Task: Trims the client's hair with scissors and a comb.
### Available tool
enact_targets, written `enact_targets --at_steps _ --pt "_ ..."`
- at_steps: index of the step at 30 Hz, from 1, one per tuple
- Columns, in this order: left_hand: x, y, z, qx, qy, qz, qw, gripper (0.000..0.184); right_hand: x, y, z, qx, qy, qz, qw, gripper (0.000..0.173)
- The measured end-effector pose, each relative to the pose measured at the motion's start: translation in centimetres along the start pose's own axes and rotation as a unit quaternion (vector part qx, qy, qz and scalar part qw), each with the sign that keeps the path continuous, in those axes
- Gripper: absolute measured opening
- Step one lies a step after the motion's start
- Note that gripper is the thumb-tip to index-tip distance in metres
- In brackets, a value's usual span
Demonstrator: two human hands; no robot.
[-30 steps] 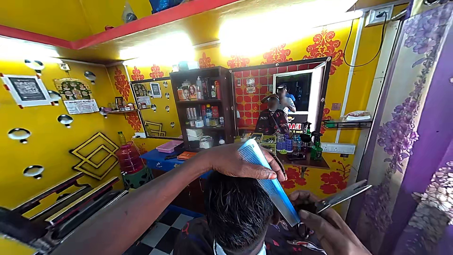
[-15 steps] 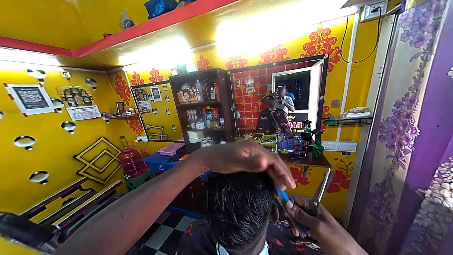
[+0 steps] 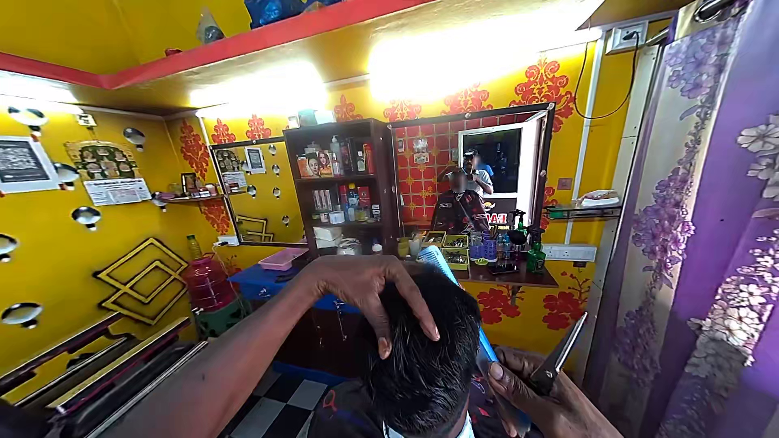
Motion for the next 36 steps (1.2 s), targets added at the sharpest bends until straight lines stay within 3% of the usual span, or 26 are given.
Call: enact_targets --at_steps 6,10,18,22,24,26,28,29,31,34,36 --pt "-0.5 2.4 -0.4 -0.044 0.079 0.018 0.996 0.042 -2.5 -2.2 1.2 -0.014 0.013 -0.029 0.999 0.029" --pt "-0.5 3.3 1.8 -0.054 0.132 0.043 0.989 0.039 -2.3 -2.9 1.6 -0.033 0.052 -0.037 0.997 0.029" --pt "-0.2 5.1 0.0 0.004 0.073 0.046 0.996 0.024 -0.8 -4.2 1.6 -0.079 0.246 -0.013 0.966 0.025" --pt "-0.3 5.3 -0.5 0.057 0.078 0.019 0.995 0.025 0.9 -4.2 1.1 -0.013 0.339 -0.015 0.941 0.023" --pt "-0.3 5.4 -0.7 0.061 0.080 -0.004 0.995 0.029 1.1 -3.7 2.0 0.016 0.268 -0.031 0.963 0.026" --pt "-0.5 5.2 -1.2 0.047 0.081 -0.045 0.995 0.040 0.1 -3.0 3.5 0.018 0.112 -0.030 0.993 0.028" --pt "-0.9 4.8 -1.4 0.062 0.044 -0.098 0.992 0.050 -0.9 -2.0 3.9 0.037 -0.063 -0.031 0.997 0.031" --pt "-1.1 4.8 -1.4 0.078 0.033 -0.116 0.990 0.052 -0.9 -1.6 3.8 0.046 -0.166 -0.055 0.984 0.032" --pt "-1.6 5.0 -1.3 0.100 0.056 -0.138 0.984 0.036 0.3 -1.5 3.5 0.042 -0.360 -0.134 0.922 0.039" --pt "-1.8 5.2 -1.4 0.100 0.082 -0.130 0.983 0.022 5.8 -2.2 1.4 -0.126 -0.503 -0.203 0.830 0.062" --pt "-1.8 5.2 -1.8 0.104 0.075 -0.114 0.985 0.021 9.8 -2.6 -1.6 -0.253 -0.490 -0.160 0.818 0.078"
Point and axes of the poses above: each hand's wrist, its own y-axis towards the middle knuckle, its own x-axis out of the back of the hand, z = x × y, the point moved 5 cm from there along y, towards the middle knuckle, and after that the axes turned 5 degrees about -x, right-handed, at the moved point
